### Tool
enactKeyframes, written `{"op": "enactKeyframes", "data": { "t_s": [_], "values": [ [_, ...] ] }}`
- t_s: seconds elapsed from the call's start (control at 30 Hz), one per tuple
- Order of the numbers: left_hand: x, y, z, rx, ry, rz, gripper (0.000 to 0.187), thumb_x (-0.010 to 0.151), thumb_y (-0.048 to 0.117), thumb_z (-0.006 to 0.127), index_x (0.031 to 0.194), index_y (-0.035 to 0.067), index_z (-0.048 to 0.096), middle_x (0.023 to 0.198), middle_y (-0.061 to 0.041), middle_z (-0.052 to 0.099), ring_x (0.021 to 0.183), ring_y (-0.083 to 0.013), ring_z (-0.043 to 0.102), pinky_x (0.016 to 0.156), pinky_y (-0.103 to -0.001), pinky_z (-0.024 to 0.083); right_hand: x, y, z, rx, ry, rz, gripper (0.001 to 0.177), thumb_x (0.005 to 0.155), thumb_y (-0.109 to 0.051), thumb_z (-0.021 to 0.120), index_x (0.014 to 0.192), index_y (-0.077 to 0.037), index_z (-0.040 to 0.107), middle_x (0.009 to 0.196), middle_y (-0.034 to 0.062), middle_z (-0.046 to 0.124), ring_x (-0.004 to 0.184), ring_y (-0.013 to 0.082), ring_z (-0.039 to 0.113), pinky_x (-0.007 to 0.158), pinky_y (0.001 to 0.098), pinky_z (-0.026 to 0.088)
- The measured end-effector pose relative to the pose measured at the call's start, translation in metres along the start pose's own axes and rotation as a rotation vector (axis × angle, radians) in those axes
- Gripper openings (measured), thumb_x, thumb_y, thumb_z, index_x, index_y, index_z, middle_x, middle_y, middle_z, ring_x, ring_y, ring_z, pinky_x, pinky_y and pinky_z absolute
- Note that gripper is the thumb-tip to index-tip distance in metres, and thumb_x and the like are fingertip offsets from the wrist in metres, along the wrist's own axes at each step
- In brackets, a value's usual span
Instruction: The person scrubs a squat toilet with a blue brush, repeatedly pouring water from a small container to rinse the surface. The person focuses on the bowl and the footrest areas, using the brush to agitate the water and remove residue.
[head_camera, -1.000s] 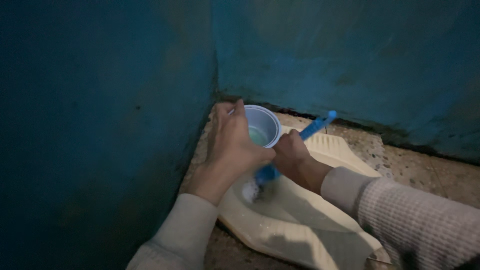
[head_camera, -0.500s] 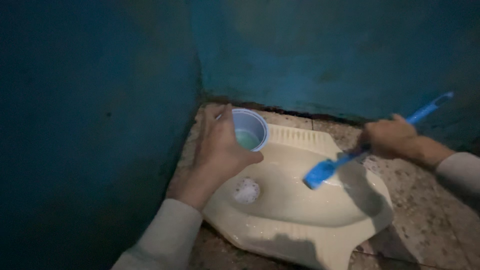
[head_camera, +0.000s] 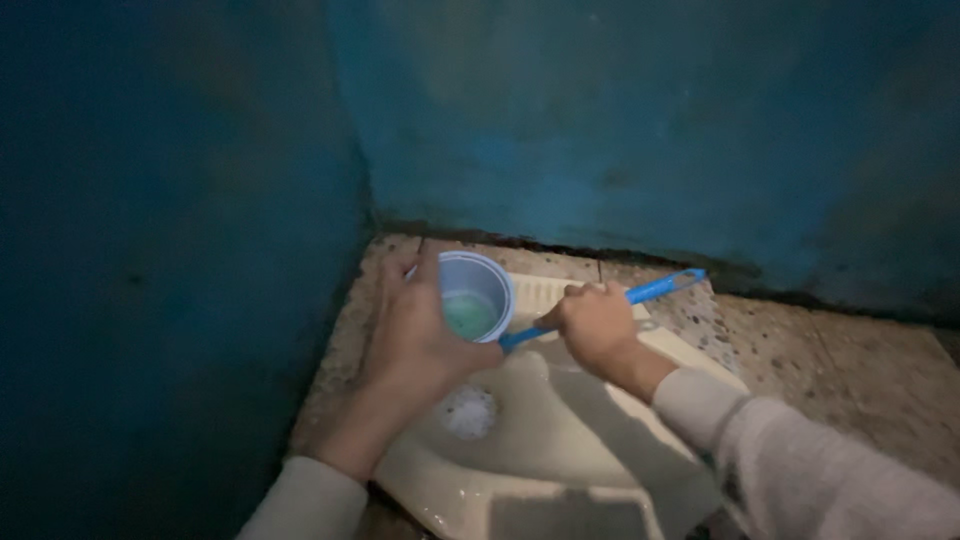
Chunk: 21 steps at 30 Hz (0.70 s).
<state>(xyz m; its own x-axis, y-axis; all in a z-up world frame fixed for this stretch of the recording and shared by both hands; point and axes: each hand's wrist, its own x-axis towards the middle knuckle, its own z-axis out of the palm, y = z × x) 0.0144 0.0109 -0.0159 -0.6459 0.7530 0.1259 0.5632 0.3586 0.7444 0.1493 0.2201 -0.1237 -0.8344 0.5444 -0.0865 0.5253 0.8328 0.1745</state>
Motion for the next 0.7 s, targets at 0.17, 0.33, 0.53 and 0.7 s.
{"op": "enactKeyframes", "data": {
  "t_s": [0.17,0.33,0.53,0.7],
  "values": [
    [0.000,-0.001,0.003,0.021,-0.016,0.030,0.110,0.047,0.022,0.097,0.142,0.004,0.044,0.135,-0.021,0.044,0.129,-0.0381,0.050,0.103,-0.041,0.049,-0.039,0.082,-0.025,-0.006,-0.201,0.132,0.032,0.095,-0.028,0.062,0.116,-0.047,0.077,0.115,-0.0009,0.076,0.112,0.0238,0.069,0.104,0.0461,0.045],
    [0.002,0.006,0.003,0.054,-0.067,-0.069,0.104,0.049,0.020,0.095,0.140,0.009,0.047,0.143,-0.018,0.039,0.129,-0.0356,0.052,0.104,-0.040,0.049,-0.084,0.114,-0.068,-0.078,-0.427,0.318,0.036,0.093,-0.029,0.066,0.120,-0.051,0.074,0.117,-0.0060,0.076,0.111,0.0198,0.072,0.097,0.0412,0.056],
    [-0.002,-0.001,0.001,0.050,-0.051,-0.058,0.119,0.048,0.019,0.096,0.151,0.005,0.037,0.141,-0.022,0.040,0.133,-0.0379,0.045,0.106,-0.041,0.047,-0.068,0.063,-0.041,-0.204,-0.358,0.010,0.042,0.098,-0.018,0.053,0.130,-0.041,0.069,0.108,0.0037,0.075,0.097,0.0247,0.076,0.083,0.0421,0.060],
    [-0.006,-0.015,-0.001,0.054,-0.015,-0.009,0.120,0.044,0.021,0.098,0.145,-0.004,0.038,0.140,-0.024,0.044,0.136,-0.0390,0.041,0.109,-0.042,0.043,-0.014,-0.037,-0.002,-0.416,-0.194,-0.281,0.021,0.094,-0.022,0.061,0.109,-0.021,0.076,0.108,0.0068,0.072,0.094,0.0281,0.073,0.073,0.0449,0.052]
  ]
}}
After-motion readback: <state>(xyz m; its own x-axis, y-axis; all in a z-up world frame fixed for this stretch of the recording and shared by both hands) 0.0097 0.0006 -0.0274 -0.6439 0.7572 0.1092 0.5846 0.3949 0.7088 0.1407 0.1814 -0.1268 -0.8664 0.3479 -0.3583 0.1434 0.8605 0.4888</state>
